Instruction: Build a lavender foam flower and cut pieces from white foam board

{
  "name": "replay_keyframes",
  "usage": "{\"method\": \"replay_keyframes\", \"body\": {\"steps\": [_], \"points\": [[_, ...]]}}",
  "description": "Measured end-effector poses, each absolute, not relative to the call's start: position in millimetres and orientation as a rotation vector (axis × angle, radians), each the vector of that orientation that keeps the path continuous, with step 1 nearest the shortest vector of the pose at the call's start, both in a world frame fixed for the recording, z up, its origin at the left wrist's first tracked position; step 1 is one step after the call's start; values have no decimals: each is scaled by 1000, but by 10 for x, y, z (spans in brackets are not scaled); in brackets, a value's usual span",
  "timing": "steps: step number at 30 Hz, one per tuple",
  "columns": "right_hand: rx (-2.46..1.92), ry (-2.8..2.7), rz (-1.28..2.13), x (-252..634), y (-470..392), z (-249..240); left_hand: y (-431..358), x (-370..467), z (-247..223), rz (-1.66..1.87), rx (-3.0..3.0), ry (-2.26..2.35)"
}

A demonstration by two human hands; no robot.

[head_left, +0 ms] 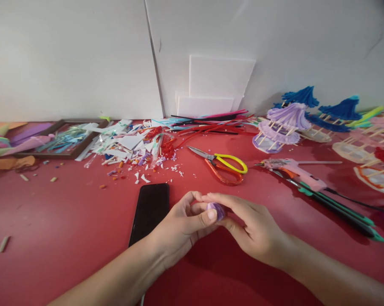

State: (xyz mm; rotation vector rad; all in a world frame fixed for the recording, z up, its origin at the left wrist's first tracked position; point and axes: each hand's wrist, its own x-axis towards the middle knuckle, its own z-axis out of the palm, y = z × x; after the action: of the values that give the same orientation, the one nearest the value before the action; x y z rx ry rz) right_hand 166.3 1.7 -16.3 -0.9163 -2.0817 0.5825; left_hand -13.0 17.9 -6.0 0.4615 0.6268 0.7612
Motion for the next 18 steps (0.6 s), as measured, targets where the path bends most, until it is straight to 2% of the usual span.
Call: {"method": "replay_keyframes", "body": {"steps": [7,12,18], "points": [[-915,-2041,492,1626,-7,-127,169,-116,-10,750,431,612],[-877,-1942,293,1630,65,-133,158,-117,-9,774,386,676],[-811,-1887,378,1588,28,-108,157,-140,-9,742,358,677]]}}
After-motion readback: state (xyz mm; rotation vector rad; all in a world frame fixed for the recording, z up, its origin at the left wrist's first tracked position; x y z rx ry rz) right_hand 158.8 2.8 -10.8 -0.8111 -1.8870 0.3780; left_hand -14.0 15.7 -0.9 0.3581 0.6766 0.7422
